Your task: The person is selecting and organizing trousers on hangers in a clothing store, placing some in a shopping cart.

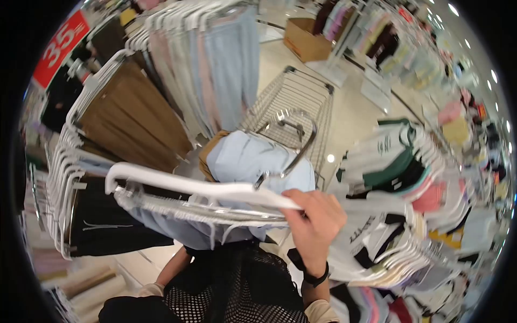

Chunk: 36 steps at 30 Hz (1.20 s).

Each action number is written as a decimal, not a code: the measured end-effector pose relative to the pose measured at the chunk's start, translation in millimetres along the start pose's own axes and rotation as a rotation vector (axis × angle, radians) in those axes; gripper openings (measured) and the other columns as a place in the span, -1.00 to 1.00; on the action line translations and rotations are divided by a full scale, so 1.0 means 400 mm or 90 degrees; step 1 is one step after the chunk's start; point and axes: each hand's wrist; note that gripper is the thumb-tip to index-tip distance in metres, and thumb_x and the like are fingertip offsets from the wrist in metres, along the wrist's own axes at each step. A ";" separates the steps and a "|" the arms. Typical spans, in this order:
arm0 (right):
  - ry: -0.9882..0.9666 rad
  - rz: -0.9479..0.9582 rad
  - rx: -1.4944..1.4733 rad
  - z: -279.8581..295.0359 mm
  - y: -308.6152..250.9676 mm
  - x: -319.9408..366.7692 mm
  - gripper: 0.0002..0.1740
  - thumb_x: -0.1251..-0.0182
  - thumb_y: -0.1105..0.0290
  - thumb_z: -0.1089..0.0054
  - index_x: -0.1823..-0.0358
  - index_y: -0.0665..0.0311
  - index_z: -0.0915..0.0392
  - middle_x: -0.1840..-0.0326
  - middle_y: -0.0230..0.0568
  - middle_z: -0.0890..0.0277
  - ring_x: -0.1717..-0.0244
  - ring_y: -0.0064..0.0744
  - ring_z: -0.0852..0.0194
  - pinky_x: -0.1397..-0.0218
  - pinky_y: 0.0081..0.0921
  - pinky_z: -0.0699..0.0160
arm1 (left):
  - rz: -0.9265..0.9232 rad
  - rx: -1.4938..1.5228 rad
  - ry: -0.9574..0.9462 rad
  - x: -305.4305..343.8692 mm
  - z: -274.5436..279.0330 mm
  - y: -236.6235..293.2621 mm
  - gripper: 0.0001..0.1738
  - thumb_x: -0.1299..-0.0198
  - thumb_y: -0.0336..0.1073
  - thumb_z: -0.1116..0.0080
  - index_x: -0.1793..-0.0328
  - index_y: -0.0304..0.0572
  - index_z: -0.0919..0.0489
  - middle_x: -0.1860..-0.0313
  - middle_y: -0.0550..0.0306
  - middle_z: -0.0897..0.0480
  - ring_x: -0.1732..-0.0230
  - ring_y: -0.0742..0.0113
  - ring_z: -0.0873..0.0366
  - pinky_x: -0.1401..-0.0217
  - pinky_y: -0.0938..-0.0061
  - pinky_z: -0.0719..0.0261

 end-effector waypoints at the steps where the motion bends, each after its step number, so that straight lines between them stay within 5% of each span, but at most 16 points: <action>1: 0.006 -0.036 0.023 0.031 0.027 0.026 -0.76 0.05 0.49 -0.62 0.30 0.21 -0.77 0.52 -0.33 -0.56 0.53 -0.29 -0.44 0.37 -0.39 -0.25 | 0.025 0.010 -0.018 0.000 -0.022 -0.009 -0.35 -0.73 0.04 0.22 -0.65 -0.31 -0.40 -0.62 -0.04 -0.46 -0.61 0.18 -0.40 -0.72 0.29 -0.25; 8: 0.126 -0.199 0.136 0.172 0.171 0.116 -0.80 -0.10 0.33 -0.65 0.31 0.21 -0.80 0.45 -0.27 -0.71 0.54 -0.27 -0.58 0.37 -0.39 -0.45 | 0.138 0.129 -0.057 -0.063 -0.058 0.001 -0.32 -0.73 0.07 0.22 -0.68 -0.30 -0.36 -0.64 -0.03 -0.44 -0.62 0.16 -0.38 -0.72 0.26 -0.25; 18: 0.112 -0.119 0.094 0.102 0.311 0.000 -0.75 -0.16 0.22 -0.59 0.27 0.23 -0.82 0.40 -0.14 -0.75 0.38 0.00 -0.70 0.27 -0.18 -0.57 | 0.260 0.394 0.174 0.026 0.096 -0.018 -0.29 -0.73 0.12 0.21 -0.72 -0.28 -0.31 -0.66 -0.03 -0.40 -0.64 0.13 -0.36 -0.73 0.22 -0.25; 20: 0.091 -0.130 0.094 0.074 0.312 -0.049 -0.74 -0.16 0.19 -0.60 0.28 0.22 -0.83 0.40 -0.11 -0.75 0.37 0.03 -0.71 0.28 -0.15 -0.58 | 0.239 0.410 0.231 0.047 0.125 -0.031 -0.28 -0.73 0.13 0.21 -0.72 -0.28 -0.30 -0.67 -0.03 -0.40 -0.64 0.13 -0.36 -0.73 0.22 -0.25; 23: 0.074 -0.117 0.109 0.014 0.344 -0.143 -0.73 -0.17 0.16 -0.60 0.28 0.20 -0.84 0.40 -0.07 -0.75 0.36 0.07 -0.71 0.28 -0.12 -0.59 | 0.107 0.425 0.147 0.051 0.116 0.092 -0.18 -0.71 0.24 0.24 -0.78 -0.25 -0.19 -0.70 -0.01 -0.36 -0.67 0.10 -0.31 -0.73 0.15 -0.26; 26: 0.060 -0.102 0.137 -0.046 0.384 -0.256 -0.71 -0.18 0.12 -0.59 0.26 0.18 -0.84 0.38 -0.06 -0.75 0.36 0.06 -0.72 0.29 -0.12 -0.59 | 0.069 0.316 0.140 0.048 0.165 0.077 -0.12 -0.69 0.34 0.32 -0.77 -0.24 -0.22 -0.71 0.02 -0.34 -0.68 0.13 -0.30 -0.72 0.17 -0.25; 28: 0.068 -0.081 0.156 -0.101 0.428 -0.324 -0.70 -0.18 0.11 -0.59 0.26 0.18 -0.84 0.39 -0.07 -0.75 0.36 0.05 -0.72 0.30 -0.12 -0.59 | 0.017 0.228 0.199 0.013 0.199 0.061 -0.34 -0.71 0.08 0.09 -0.66 -0.28 -0.37 -0.52 0.08 -0.54 -0.52 0.23 -0.47 -0.63 0.30 -0.35; 30: 0.042 -0.075 0.175 -0.166 0.494 -0.374 -0.70 -0.20 0.11 -0.57 0.26 0.19 -0.83 0.36 -0.08 -0.76 0.26 0.04 -0.73 0.11 -0.09 -0.60 | 0.071 0.053 0.263 -0.012 0.252 0.045 -0.47 -0.70 -0.11 -0.03 -0.59 -0.30 -0.44 -0.39 0.11 -0.64 -0.42 0.29 -0.56 -0.54 0.38 -0.43; 31: 0.030 -0.049 0.188 -0.213 0.549 -0.391 -0.71 -0.21 0.12 -0.56 0.27 0.21 -0.82 0.34 -0.08 -0.77 0.21 0.05 -0.72 0.04 -0.08 -0.59 | -0.003 0.079 0.331 -0.035 0.239 0.079 -0.59 -0.63 -0.36 -0.09 -0.51 -0.33 -0.51 -0.18 0.13 -0.74 -0.27 0.37 -0.64 -0.41 0.48 -0.51; 36: -0.082 -0.064 0.330 -0.491 0.813 -0.247 -0.67 -0.27 0.23 -0.45 0.03 0.27 -0.74 0.06 0.04 -0.73 -0.05 0.12 -0.67 -0.20 -0.01 -0.52 | -0.020 0.100 0.401 -0.039 0.314 0.056 -0.60 -0.62 -0.39 -0.05 -0.49 -0.33 -0.53 -0.15 0.05 -0.77 -0.22 0.34 -0.68 -0.39 0.44 -0.55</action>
Point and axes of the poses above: each hand's wrist, its own x-axis away from the middle knuckle, its own z-axis out of the back of the hand, y = z × x
